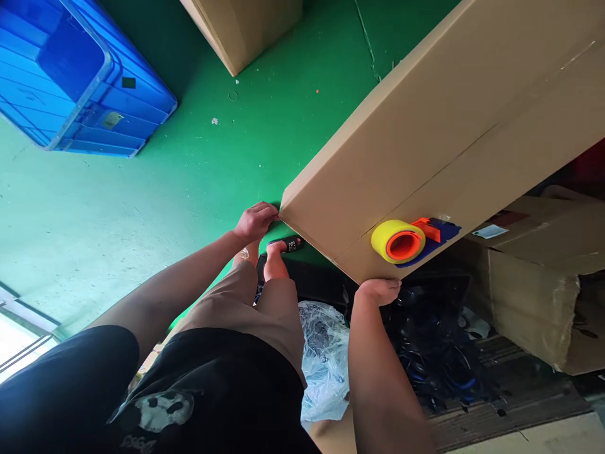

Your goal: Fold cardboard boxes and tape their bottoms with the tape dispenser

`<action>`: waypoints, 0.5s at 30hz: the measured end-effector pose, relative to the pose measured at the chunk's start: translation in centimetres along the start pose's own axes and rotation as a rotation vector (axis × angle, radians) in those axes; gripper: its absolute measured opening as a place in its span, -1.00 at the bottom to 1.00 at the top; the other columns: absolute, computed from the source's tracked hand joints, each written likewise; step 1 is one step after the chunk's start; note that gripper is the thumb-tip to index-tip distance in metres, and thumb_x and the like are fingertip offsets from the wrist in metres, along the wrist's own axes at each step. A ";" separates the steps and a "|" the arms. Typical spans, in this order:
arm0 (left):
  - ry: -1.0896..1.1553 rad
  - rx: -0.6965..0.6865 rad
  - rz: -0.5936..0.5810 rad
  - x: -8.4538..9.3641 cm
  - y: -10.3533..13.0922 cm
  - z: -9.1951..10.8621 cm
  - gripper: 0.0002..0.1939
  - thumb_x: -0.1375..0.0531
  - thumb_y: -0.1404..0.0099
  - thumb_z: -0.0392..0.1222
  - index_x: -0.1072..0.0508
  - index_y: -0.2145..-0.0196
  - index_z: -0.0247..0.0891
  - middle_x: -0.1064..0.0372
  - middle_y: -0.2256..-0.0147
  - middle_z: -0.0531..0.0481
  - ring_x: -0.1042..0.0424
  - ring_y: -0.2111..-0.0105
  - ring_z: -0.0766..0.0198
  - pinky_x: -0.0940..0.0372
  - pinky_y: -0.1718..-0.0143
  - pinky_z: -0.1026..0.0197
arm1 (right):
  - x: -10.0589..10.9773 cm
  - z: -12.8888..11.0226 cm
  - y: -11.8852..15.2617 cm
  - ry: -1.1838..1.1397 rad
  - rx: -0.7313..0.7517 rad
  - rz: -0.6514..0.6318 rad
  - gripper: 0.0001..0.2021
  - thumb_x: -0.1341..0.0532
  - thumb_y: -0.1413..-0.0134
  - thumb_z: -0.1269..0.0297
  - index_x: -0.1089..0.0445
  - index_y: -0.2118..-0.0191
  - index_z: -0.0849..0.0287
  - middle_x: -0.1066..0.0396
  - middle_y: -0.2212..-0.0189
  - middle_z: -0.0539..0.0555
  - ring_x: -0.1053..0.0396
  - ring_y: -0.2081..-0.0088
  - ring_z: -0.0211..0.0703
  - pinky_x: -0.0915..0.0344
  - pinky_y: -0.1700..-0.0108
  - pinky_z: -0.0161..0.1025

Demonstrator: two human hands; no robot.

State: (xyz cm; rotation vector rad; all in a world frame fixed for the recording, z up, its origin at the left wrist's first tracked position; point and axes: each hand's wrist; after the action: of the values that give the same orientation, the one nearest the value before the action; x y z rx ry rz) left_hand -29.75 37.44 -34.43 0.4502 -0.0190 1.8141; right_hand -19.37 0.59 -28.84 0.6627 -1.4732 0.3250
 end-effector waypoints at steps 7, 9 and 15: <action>-0.060 -0.187 -0.130 1.4 -1.3 -1.3 -0.64 -0.10 -0.56 0.09 -0.59 0.29 -0.04 -0.56 0.22 -0.17 -0.52 0.12 0.04 -0.40 -0.10 -0.12 | -0.3 0.4 -0.2 0.001 0.012 0.019 -0.37 0.28 -0.55 0.13 -0.41 -0.31 0.25 -0.42 -0.29 0.49 -0.47 -0.30 0.19 -0.40 -0.32 0.02; -0.050 -0.197 -0.146 1.6 -1.7 -1.4 -0.64 -0.12 -0.55 0.12 -0.58 0.29 -0.05 -0.55 0.23 -0.17 -0.52 0.15 0.05 -0.41 -0.08 -0.11 | -0.4 0.5 -0.3 -0.003 0.016 0.023 -0.36 0.28 -0.56 0.13 -0.42 -0.32 0.25 -0.42 -0.29 0.47 -0.47 -0.31 0.16 -0.41 -0.32 -0.01; -0.170 -0.286 -0.245 2.3 -2.7 -1.3 -0.58 -0.04 -0.60 0.13 -0.55 0.26 -0.10 -0.54 0.23 -0.19 -0.52 0.16 0.06 -0.43 -0.01 -0.07 | -0.6 0.4 -0.5 -0.013 0.012 0.026 -0.34 0.31 -0.54 0.19 -0.42 -0.32 0.32 -0.42 -0.30 0.50 -0.46 -0.31 0.16 -0.40 -0.33 0.00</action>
State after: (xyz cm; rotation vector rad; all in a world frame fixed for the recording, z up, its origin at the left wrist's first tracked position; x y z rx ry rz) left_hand -28.13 40.71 -35.52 0.3830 -0.3237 1.4997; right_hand -19.51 0.07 -29.55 0.6569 -1.4941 0.3500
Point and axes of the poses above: each hand's wrist, its own y-axis away from the middle knuckle, its own x-axis out of the back of the hand, z = x × y
